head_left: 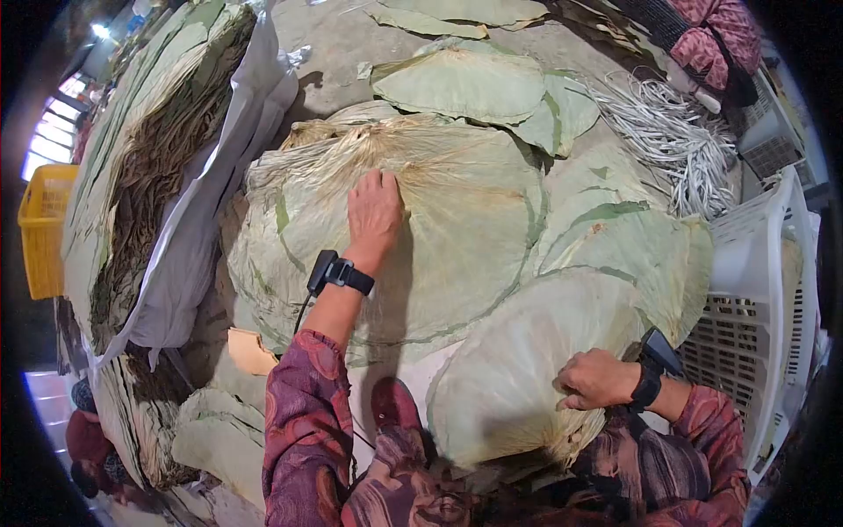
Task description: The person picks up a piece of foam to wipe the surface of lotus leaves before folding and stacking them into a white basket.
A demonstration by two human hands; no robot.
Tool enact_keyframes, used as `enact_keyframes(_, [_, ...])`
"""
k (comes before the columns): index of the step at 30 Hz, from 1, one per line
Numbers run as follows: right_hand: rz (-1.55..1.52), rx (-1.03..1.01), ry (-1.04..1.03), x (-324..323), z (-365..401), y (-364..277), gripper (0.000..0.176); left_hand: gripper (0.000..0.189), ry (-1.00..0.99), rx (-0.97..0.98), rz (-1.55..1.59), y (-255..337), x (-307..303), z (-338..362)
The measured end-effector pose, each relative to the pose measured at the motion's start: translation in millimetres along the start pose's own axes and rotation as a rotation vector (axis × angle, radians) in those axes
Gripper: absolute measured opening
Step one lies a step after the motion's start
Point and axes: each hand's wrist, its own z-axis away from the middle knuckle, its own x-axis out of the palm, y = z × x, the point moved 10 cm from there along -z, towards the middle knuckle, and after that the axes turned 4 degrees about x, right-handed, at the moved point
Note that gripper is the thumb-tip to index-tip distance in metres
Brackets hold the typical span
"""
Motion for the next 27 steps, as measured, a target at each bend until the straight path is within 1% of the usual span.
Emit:
enact_keyframes(1, [0.028,0.019,-0.018,-1.2,-0.6,-1.2,0.038,0.026,-0.088,-0.017,-0.025,-5.9,9.3,-2.3])
enact_keyframes(2, [0.058,0.037,-0.035,-0.7,-0.3,-1.5,0.038,0.026,-0.088,-0.018,-0.027,-7.3,6.6,-3.7])
enact_keyframes(4, [0.047,0.026,-0.022,-0.1,0.1,-2.7,0.038,0.02,-0.04,0.069,-0.052,0.1,-3.3,-8.3])
enact_keyframes(5, [0.035,0.017,-0.009,-0.9,0.4,-2.9,0.038,0.02,-0.038,0.071,-0.054,4.2,-7.5,-4.3])
enact_keyframes(7, [0.015,0.02,-0.019,-4.2,2.8,-5.9,0.037,0.029,-0.185,0.019,0.201,20.5,-1.6,26.5])
enact_keyframes(9, [-0.009,0.025,-0.032,-12.8,7.0,-11.8,0.037,0.036,-0.074,-0.018,0.439,63.8,-40.7,53.1])
enact_keyframes(11, [-0.068,0.062,0.158,-48.8,12.2,-19.8,0.034,0.043,-0.078,0.122,0.525,114.8,-80.0,78.6])
enact_keyframes(12, [-0.052,0.063,0.213,-63.1,13.8,-23.3,0.036,0.042,-0.114,0.163,0.552,135.8,-98.2,89.5])
enact_keyframes(13, [-0.045,0.059,0.213,-73.2,12.7,-31.6,0.036,0.041,-0.143,0.205,0.576,154.8,-115.2,97.8])
enact_keyframes(15, [0.084,-0.041,0.926,-150.5,49.8,-67.0,0.046,0.035,-0.175,0.255,0.668,185.0,-142.7,114.1])
enact_keyframes(17, [0.328,-0.074,0.832,-158.7,51.3,-93.2,0.06,0.035,-0.268,0.346,0.845,212.4,-156.6,129.1])
enact_keyframes(18, [0.338,-0.129,0.824,-156.5,47.2,-106.4,0.041,0.035,-0.26,0.353,0.841,218.0,-159.5,130.9])
enact_keyframes(19, [0.344,-0.128,0.829,-151.1,48.0,-104.4,0.041,0.033,-0.248,0.38,0.874,224.8,-163.4,133.2])
enact_keyframes(21, [0.284,-0.241,0.603,-113.1,32.8,-101.1,0.022,0.031,-0.246,0.405,0.915,228.3,-172.6,131.6])
enact_keyframes(22, [0.276,-0.264,0.761,-120.0,37.8,-105.9,0.009,0.033,-0.351,0.432,1.03,230.5,-173.3,126.1])
enact_keyframes(23, [0.282,-0.26,0.762,-117.3,38.8,-104.1,0.009,0.035,-0.452,0.46,1.139,229.5,-171.5,120.5])
enact_keyframes(25, [0.263,-0.257,0.752,-115.1,40.3,-99.8,0.009,0.039,-0.689,0.398,1.344,210.9,-153.9,113.3])
enact_keyframes(26, [0.27,-0.26,0.759,-116.8,40.9,-98.1,0.009,0.042,-0.876,0.228,1.485,188.2,-130.3,107.5])
enact_keyframes(27, [0.262,-0.283,0.785,-120.2,43.8,-98.0,0.008,0.039,-0.616,0.145,1.355,146.5,-109.8,84.1])
